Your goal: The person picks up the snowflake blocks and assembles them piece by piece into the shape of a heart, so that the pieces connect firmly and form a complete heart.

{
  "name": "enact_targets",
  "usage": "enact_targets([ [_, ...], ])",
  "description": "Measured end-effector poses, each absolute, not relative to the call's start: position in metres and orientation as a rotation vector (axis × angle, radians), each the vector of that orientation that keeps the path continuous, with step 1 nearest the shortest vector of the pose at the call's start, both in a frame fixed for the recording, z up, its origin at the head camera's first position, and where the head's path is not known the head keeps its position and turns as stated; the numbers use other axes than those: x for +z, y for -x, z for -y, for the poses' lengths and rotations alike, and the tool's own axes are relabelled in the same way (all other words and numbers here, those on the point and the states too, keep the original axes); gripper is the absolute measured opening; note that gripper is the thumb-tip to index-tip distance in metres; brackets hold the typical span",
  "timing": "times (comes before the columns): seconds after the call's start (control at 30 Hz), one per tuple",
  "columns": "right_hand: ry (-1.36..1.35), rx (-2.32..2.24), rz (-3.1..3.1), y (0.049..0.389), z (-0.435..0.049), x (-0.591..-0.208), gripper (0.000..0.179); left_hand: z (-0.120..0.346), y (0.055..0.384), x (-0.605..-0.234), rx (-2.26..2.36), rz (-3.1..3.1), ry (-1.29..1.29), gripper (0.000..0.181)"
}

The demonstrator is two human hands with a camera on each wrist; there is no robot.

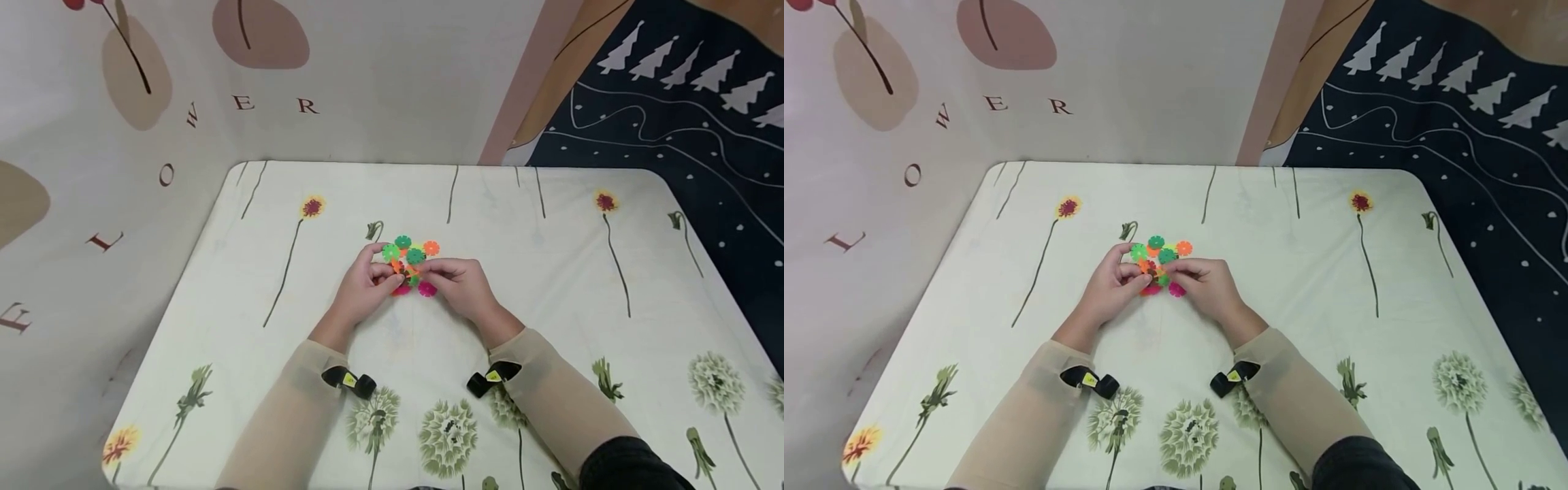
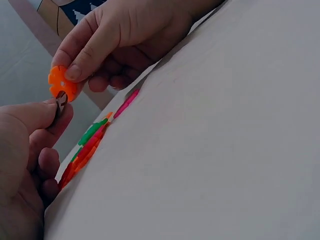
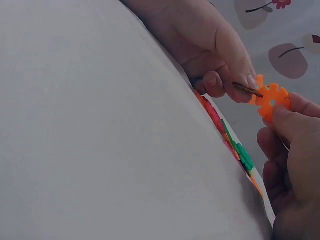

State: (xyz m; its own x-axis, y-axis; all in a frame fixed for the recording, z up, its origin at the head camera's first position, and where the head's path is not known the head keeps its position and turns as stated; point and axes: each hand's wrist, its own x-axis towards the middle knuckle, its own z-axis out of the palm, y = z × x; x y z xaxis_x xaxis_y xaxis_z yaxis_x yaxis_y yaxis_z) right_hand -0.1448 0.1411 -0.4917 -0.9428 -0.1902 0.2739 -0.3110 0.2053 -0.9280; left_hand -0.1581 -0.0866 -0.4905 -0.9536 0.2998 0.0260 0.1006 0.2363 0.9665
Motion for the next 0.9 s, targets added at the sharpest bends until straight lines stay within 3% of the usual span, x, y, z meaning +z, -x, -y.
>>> enact_targets([
  [0.27, -0.569, 1.836, 2.344, 0.145, -0.141, -0.492, 0.013, 0.092, 0.161, -0.490, 1.800, -2.276, -0.432, 0.053],
  [0.9, -0.795, 1.730, 2.268, 0.145, -0.142, -0.495, 0.018, 0.101, 0.164, -0.488, 1.761, -2.222, -0.429, 0.066],
])
